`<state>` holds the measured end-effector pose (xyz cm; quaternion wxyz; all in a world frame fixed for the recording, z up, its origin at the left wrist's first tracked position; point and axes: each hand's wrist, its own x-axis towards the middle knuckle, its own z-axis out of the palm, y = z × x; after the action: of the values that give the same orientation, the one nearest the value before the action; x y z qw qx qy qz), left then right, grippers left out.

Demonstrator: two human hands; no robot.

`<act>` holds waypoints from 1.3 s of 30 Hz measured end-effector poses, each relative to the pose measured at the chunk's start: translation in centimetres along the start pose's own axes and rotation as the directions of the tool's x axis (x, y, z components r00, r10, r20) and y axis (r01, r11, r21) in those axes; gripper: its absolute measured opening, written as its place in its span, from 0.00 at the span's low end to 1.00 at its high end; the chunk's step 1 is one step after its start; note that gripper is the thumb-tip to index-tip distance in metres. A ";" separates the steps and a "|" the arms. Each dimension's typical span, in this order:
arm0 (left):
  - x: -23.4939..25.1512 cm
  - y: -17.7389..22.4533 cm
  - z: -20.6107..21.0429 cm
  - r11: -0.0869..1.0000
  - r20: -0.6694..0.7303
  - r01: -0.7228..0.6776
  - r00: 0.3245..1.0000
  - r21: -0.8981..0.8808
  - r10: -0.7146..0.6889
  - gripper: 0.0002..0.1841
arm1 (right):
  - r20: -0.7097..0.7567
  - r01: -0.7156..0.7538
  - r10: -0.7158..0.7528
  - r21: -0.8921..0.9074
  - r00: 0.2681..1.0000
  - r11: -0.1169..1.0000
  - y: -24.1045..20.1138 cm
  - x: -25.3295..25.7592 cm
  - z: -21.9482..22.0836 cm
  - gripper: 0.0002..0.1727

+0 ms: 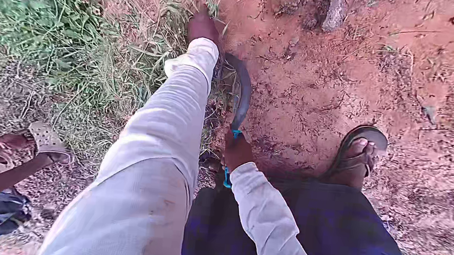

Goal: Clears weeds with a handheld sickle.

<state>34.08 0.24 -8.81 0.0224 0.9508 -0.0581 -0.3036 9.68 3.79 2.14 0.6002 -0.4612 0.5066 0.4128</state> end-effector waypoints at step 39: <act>-11.7 -6.4 -7.0 0.790 -0.344 0.035 0.887 -0.613 -0.307 0.40 | 0.073 0.272 -0.287 -0.603 0.955 0.750 -7.4 0.4 -0.4 0.33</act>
<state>29.28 8.07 3.18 0.3007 0.9398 0.1341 -0.0918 16.74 1.66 2.75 0.4691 -0.7045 0.2800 0.4530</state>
